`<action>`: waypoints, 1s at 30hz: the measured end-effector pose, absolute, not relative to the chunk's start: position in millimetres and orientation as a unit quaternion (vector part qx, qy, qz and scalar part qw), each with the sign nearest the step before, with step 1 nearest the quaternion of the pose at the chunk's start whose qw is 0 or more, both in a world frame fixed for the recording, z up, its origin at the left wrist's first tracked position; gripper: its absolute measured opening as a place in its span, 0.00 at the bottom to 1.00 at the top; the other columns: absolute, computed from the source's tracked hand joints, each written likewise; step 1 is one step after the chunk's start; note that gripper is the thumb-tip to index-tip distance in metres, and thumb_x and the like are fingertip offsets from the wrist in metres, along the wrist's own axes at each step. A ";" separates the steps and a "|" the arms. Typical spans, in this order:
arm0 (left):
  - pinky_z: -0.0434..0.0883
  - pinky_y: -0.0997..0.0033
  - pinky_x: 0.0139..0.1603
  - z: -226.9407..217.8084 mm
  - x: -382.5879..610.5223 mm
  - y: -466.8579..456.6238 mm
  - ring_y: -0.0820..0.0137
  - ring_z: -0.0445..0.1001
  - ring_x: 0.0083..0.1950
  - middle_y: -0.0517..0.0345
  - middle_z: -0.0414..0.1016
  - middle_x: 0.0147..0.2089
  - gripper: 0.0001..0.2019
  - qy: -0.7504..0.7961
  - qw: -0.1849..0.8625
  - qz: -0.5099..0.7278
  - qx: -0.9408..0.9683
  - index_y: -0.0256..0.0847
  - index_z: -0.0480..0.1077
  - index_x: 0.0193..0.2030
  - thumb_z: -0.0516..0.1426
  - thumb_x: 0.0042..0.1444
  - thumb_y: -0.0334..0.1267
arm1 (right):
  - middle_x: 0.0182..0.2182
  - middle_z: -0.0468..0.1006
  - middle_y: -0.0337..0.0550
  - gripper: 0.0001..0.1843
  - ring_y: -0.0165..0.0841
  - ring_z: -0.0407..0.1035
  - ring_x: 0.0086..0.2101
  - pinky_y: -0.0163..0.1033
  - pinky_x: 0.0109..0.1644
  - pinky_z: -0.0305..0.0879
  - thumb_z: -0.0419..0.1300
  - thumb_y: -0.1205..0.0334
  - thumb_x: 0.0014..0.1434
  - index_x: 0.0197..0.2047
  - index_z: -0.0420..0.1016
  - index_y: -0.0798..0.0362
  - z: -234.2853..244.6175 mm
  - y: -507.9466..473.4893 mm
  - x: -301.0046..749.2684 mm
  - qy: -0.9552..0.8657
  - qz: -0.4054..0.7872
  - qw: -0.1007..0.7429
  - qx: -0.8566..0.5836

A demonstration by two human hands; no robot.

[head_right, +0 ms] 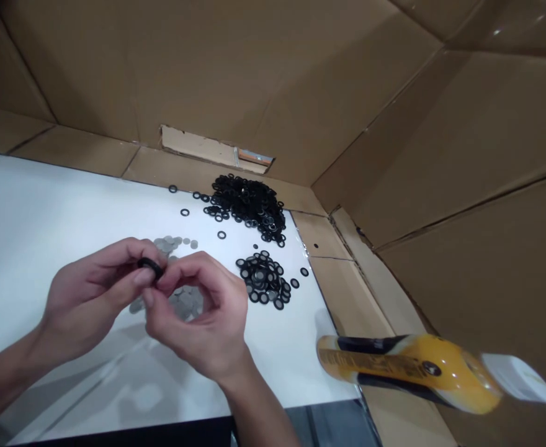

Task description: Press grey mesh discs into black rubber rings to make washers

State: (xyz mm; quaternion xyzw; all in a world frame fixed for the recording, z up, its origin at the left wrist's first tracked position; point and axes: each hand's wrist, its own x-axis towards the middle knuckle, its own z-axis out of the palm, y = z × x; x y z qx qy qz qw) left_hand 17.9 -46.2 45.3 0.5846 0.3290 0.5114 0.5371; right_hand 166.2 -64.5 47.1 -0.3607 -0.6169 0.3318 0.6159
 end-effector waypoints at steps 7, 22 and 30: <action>0.75 0.79 0.34 45.6 17.0 -40.2 0.74 0.76 0.33 0.60 0.78 0.32 0.04 0.371 0.514 0.517 0.575 0.40 0.75 0.38 0.60 0.62 0.37 | 0.29 0.79 0.38 0.04 0.29 0.77 0.28 0.33 0.32 0.75 0.66 0.68 0.57 0.35 0.75 0.53 48.6 -58.1 163.7 -0.569 0.394 0.600 -0.402; 0.75 0.76 0.34 44.5 11.7 -26.5 0.73 0.76 0.31 0.60 0.77 0.30 0.05 0.353 0.542 0.462 0.607 0.38 0.75 0.33 0.61 0.60 0.35 | 0.23 0.78 0.37 0.07 0.27 0.73 0.26 0.32 0.31 0.72 0.67 0.62 0.58 0.31 0.74 0.55 51.0 -45.7 177.4 -0.539 0.527 0.510 -0.415; 0.73 0.74 0.34 41.1 13.4 -24.3 0.72 0.75 0.31 0.58 0.76 0.30 0.06 0.346 0.563 0.458 0.595 0.37 0.75 0.34 0.60 0.61 0.36 | 0.23 0.78 0.37 0.08 0.29 0.73 0.25 0.34 0.31 0.72 0.65 0.60 0.59 0.32 0.72 0.53 46.5 -46.7 171.5 -0.533 0.509 0.522 -0.431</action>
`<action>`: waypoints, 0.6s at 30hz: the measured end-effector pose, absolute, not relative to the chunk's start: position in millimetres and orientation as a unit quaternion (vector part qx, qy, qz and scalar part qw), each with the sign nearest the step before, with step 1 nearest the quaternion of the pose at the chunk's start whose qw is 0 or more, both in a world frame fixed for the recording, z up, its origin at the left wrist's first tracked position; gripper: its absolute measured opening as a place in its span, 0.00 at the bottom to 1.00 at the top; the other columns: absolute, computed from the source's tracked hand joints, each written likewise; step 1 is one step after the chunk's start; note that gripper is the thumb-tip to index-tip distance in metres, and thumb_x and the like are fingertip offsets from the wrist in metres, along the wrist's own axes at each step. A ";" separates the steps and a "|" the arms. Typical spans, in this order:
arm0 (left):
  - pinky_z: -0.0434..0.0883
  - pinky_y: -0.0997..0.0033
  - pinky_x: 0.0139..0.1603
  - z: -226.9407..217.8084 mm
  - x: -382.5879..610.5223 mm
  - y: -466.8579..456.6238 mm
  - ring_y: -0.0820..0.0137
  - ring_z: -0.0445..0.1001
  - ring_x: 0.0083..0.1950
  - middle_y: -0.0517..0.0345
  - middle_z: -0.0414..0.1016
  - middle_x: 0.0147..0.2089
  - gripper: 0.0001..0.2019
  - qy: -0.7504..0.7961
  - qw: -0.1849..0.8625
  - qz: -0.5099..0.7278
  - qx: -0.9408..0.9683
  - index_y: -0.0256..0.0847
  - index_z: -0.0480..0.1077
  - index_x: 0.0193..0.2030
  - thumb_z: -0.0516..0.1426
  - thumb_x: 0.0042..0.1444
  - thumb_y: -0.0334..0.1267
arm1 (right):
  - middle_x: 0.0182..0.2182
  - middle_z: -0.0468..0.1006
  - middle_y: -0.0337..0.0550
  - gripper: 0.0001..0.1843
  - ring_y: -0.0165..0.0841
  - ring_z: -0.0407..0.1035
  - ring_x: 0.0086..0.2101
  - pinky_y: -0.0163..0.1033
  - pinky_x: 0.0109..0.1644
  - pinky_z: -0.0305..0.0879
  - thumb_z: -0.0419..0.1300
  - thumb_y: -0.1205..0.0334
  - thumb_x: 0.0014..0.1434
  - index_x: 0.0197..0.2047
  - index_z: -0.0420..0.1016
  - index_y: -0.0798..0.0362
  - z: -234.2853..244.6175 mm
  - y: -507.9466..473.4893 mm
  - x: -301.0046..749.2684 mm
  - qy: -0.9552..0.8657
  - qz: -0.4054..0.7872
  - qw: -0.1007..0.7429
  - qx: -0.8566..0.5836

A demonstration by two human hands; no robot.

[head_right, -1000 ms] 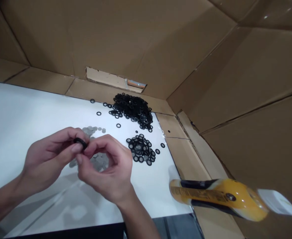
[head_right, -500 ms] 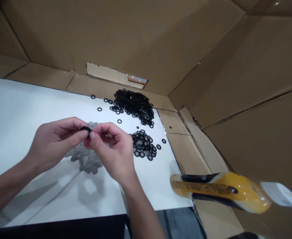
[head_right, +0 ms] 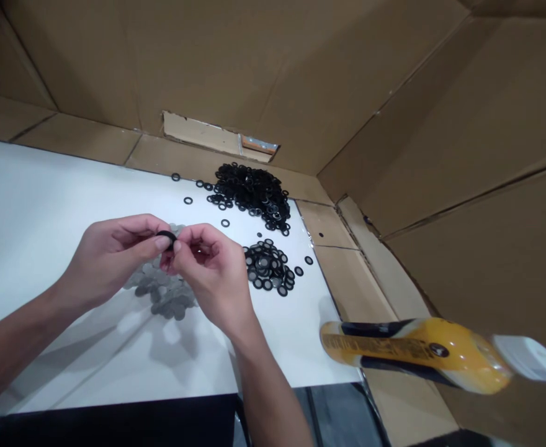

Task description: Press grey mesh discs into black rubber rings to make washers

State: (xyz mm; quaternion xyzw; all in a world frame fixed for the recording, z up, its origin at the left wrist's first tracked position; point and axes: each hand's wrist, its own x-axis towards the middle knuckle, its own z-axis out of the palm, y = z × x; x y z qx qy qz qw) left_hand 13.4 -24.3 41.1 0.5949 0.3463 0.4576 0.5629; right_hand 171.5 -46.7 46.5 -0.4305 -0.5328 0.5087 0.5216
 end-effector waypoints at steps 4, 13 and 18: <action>0.74 0.73 0.34 38.5 13.9 -23.7 0.71 0.75 0.31 0.58 0.76 0.30 0.06 0.345 0.568 0.467 0.583 0.37 0.76 0.35 0.61 0.60 0.36 | 0.23 0.78 0.37 0.09 0.29 0.73 0.25 0.35 0.32 0.73 0.65 0.59 0.59 0.32 0.72 0.53 45.9 -46.6 170.4 -0.527 0.509 0.531 -0.426; 0.74 0.71 0.36 36.3 13.5 -23.3 0.71 0.74 0.32 0.57 0.76 0.32 0.06 0.304 0.618 0.473 0.550 0.37 0.75 0.33 0.61 0.61 0.36 | 0.24 0.78 0.38 0.08 0.29 0.73 0.26 0.36 0.33 0.73 0.66 0.60 0.59 0.33 0.75 0.54 48.2 -46.7 171.6 -0.521 0.524 0.526 -0.421; 0.74 0.70 0.36 37.1 13.1 -22.1 0.71 0.74 0.32 0.57 0.77 0.32 0.06 0.294 0.625 0.475 0.545 0.38 0.76 0.32 0.61 0.61 0.35 | 0.25 0.79 0.39 0.08 0.29 0.74 0.27 0.35 0.34 0.73 0.66 0.60 0.59 0.33 0.75 0.55 48.9 -45.9 172.7 -0.523 0.530 0.526 -0.411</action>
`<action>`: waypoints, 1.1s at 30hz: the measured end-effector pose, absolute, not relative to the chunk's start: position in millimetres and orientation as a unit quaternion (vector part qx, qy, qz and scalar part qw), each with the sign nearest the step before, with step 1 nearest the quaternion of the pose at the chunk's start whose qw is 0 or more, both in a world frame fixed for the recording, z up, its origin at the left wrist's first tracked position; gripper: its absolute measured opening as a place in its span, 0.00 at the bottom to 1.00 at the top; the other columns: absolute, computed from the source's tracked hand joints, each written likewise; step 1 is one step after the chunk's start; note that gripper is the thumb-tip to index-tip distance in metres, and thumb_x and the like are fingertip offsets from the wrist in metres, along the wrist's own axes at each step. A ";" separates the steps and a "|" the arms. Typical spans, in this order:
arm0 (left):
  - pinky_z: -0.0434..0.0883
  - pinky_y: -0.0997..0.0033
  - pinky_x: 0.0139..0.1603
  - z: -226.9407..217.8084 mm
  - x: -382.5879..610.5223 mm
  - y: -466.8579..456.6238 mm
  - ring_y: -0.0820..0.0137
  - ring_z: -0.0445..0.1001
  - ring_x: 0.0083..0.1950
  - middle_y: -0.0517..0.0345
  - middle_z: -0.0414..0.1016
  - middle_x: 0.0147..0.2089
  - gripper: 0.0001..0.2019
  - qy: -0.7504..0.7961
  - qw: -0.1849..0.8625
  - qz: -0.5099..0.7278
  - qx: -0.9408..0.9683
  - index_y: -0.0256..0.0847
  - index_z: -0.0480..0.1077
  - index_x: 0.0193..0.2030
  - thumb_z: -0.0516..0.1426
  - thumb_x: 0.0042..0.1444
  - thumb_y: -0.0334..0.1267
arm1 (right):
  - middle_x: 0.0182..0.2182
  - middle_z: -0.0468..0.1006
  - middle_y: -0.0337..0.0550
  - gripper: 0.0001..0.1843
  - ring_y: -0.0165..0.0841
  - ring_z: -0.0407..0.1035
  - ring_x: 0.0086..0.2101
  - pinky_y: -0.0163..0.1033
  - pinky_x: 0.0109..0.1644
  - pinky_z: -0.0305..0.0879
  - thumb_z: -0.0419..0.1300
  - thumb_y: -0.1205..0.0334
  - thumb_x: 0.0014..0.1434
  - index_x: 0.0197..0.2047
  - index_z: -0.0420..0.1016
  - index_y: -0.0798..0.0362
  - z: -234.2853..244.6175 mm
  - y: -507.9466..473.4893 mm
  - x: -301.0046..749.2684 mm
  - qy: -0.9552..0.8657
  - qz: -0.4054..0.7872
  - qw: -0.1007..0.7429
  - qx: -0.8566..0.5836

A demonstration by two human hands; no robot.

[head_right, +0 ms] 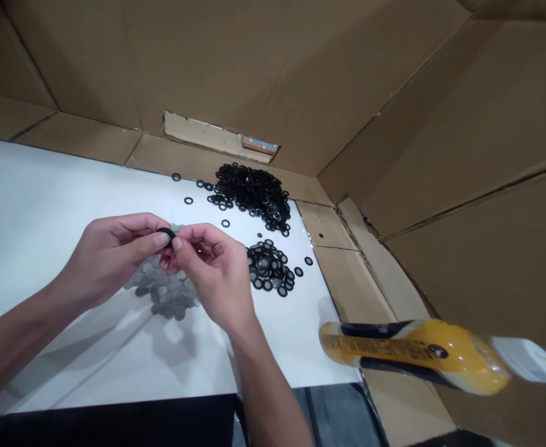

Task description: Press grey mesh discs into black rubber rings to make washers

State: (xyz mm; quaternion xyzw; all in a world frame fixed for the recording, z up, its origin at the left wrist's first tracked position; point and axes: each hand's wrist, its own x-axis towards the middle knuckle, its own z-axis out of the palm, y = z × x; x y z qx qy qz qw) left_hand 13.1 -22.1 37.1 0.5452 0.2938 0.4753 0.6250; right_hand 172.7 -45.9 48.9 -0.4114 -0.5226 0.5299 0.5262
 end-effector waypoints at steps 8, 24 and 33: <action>0.73 0.72 0.36 40.1 14.8 -22.9 0.72 0.74 0.32 0.59 0.77 0.31 0.07 0.336 0.593 0.466 0.564 0.38 0.75 0.33 0.60 0.61 0.36 | 0.24 0.78 0.38 0.07 0.29 0.74 0.27 0.33 0.34 0.72 0.67 0.62 0.59 0.33 0.76 0.55 46.3 -45.8 172.7 -0.511 0.528 0.536 -0.415; 0.74 0.80 0.33 40.3 13.4 -26.2 0.75 0.78 0.31 0.63 0.80 0.31 0.05 0.406 0.427 0.486 0.646 0.39 0.76 0.36 0.61 0.61 0.37 | 0.25 0.80 0.37 0.05 0.27 0.74 0.26 0.30 0.30 0.71 0.69 0.62 0.56 0.33 0.80 0.55 44.2 -44.4 172.5 -0.534 0.449 0.540 -0.471; 0.80 0.66 0.46 25.3 -2.1 -22.8 0.66 0.83 0.43 0.58 0.85 0.44 0.10 0.286 -0.027 0.537 0.793 0.44 0.78 0.44 0.59 0.61 0.26 | 0.34 0.83 0.40 0.11 0.31 0.78 0.35 0.36 0.39 0.78 0.64 0.76 0.59 0.40 0.79 0.50 35.6 -47.3 171.0 -0.721 0.023 0.579 -0.381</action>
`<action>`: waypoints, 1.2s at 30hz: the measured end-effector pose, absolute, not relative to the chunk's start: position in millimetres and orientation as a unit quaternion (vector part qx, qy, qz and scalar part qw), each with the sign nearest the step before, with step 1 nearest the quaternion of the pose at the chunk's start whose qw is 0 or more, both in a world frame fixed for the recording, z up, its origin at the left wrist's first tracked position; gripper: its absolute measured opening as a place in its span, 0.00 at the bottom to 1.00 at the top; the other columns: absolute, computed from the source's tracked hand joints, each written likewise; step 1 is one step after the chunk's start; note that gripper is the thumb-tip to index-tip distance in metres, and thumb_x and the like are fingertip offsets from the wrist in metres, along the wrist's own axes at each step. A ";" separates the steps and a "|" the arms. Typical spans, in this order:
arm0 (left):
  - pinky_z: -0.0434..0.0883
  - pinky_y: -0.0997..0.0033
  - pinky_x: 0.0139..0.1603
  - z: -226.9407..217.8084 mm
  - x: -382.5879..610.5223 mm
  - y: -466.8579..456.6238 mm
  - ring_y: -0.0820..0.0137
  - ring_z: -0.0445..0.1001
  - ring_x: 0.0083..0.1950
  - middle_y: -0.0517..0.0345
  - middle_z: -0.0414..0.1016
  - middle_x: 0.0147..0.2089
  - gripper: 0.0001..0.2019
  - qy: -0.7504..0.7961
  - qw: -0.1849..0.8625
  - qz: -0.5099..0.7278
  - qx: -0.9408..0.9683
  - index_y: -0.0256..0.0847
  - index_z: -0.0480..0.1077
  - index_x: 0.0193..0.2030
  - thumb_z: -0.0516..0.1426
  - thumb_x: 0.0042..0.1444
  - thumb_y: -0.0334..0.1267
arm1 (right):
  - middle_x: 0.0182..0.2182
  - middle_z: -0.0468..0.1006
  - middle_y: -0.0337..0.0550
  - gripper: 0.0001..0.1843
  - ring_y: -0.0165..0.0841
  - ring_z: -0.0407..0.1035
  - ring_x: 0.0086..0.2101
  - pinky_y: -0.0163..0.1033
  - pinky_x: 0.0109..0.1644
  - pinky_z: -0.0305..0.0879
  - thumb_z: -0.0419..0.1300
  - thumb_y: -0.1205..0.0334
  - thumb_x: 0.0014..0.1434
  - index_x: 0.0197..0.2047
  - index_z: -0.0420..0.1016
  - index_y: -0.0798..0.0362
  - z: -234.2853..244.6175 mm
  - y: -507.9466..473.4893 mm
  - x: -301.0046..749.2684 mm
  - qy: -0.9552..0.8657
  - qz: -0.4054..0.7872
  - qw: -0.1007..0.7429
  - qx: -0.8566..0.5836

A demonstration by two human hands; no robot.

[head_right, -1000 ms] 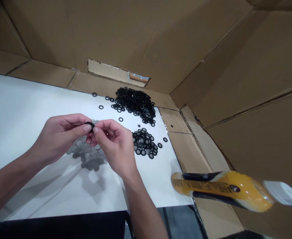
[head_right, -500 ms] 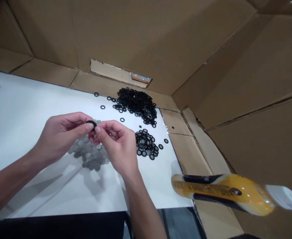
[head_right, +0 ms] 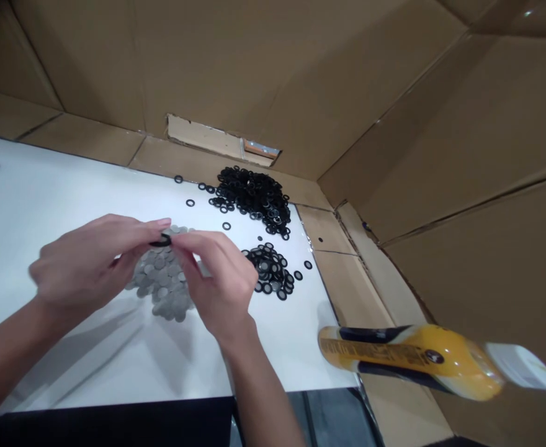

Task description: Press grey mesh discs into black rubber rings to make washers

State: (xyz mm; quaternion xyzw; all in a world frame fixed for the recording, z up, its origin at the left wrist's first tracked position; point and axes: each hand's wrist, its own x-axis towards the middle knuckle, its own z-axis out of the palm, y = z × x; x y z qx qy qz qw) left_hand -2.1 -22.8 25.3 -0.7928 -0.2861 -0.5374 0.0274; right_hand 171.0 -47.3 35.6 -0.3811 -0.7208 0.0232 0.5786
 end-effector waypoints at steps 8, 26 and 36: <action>0.83 0.59 0.49 37.4 -18.7 -40.9 0.59 0.81 0.50 0.53 0.82 0.52 0.08 -0.209 0.121 -0.549 -0.800 0.42 0.78 0.43 0.62 0.59 0.27 | 0.36 0.84 0.46 0.12 0.34 0.80 0.34 0.37 0.36 0.81 0.66 0.76 0.56 0.43 0.80 0.55 34.2 -56.7 171.1 -0.737 -0.124 0.600 -0.287; 0.83 0.59 0.55 53.7 -25.0 -64.2 0.58 0.81 0.51 0.60 0.83 0.49 0.13 -0.210 0.085 -0.453 -0.862 0.49 0.80 0.40 0.66 0.53 0.25 | 0.36 0.85 0.47 0.15 0.36 0.80 0.34 0.39 0.36 0.83 0.67 0.75 0.55 0.46 0.81 0.57 31.8 -55.8 173.1 -0.731 -0.142 0.612 -0.265; 0.79 0.59 0.61 46.0 -25.7 -64.0 0.62 0.81 0.52 0.64 0.82 0.50 0.13 -0.208 0.105 -0.442 -0.866 0.52 0.79 0.47 0.61 0.60 0.29 | 0.36 0.85 0.47 0.15 0.37 0.81 0.35 0.39 0.37 0.83 0.66 0.75 0.56 0.47 0.80 0.56 35.9 -57.8 172.5 -0.744 -0.134 0.596 -0.272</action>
